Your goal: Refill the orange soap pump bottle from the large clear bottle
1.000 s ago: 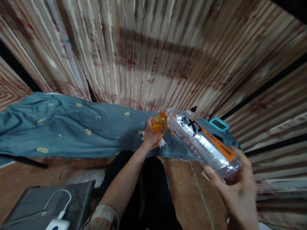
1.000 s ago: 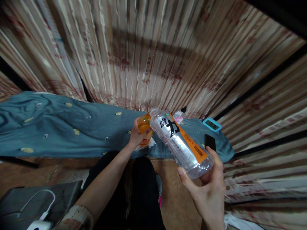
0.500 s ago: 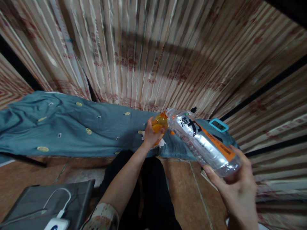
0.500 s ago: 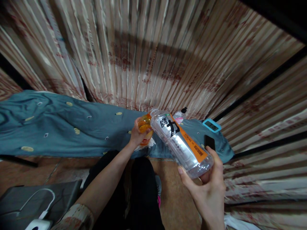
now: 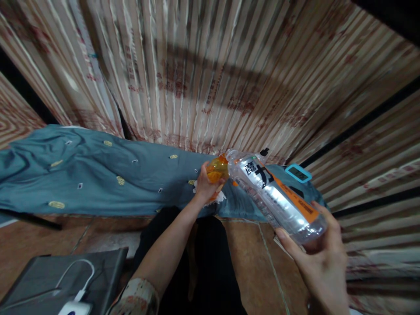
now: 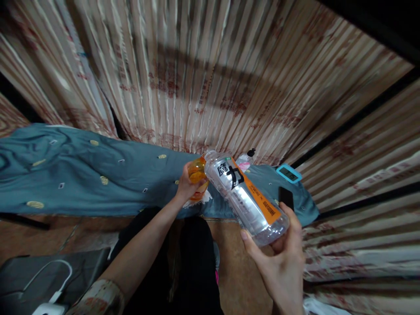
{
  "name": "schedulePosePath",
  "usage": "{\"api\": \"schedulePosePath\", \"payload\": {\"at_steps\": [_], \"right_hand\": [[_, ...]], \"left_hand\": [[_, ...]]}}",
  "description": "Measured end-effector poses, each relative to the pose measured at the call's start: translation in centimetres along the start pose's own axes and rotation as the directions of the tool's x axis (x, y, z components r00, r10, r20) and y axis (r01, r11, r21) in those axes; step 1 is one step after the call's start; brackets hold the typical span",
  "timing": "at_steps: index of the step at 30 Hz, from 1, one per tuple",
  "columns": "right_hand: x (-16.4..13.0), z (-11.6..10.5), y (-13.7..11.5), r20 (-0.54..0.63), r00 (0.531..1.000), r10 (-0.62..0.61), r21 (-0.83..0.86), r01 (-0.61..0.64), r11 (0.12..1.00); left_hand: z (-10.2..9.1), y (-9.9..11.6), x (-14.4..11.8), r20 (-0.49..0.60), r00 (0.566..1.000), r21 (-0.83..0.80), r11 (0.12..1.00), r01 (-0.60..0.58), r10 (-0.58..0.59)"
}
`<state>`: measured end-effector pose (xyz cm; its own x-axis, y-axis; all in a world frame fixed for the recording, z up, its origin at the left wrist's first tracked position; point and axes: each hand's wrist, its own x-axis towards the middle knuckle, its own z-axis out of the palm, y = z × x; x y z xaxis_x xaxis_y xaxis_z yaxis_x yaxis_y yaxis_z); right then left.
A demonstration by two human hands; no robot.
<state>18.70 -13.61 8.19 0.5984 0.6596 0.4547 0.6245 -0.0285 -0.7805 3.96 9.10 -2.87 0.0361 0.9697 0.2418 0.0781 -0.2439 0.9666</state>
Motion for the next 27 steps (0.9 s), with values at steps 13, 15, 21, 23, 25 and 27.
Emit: {"api": "schedulePosePath", "payload": {"at_steps": [13,15,21,23,25,27], "right_hand": [[-0.58,0.1,-0.88,-0.039,0.999,-0.037,-0.061,0.035,0.998],[-0.72,0.05,-0.79,-0.033,0.999,-0.024,-0.036,0.023,0.999],[-0.95,-0.04,-0.56,-0.027,1.0,-0.007,-0.027,0.007,1.0],[-0.93,-0.04,-0.5,-0.036,0.999,-0.003,-0.043,0.001,0.999],[-0.9,-0.04,-0.46,-0.033,0.999,0.009,-0.046,-0.01,0.999],[-0.89,-0.04,-0.48,-0.042,0.999,0.006,-0.063,-0.008,0.998]], "left_hand": [[-0.64,0.32,-0.18,0.025,1.0,0.008,1.0,-0.01,0.01],[-0.67,0.22,-0.21,0.04,0.999,-0.007,1.0,-0.011,0.011],[-0.75,0.02,-0.25,0.042,0.999,-0.018,1.0,-0.001,0.002],[-0.74,0.09,-0.28,0.036,0.999,-0.023,1.0,0.007,-0.006],[-0.73,0.24,-0.31,0.038,0.999,-0.033,0.999,0.008,-0.007],[-0.73,0.45,-0.34,0.039,0.999,-0.038,0.999,0.009,-0.008]]}}
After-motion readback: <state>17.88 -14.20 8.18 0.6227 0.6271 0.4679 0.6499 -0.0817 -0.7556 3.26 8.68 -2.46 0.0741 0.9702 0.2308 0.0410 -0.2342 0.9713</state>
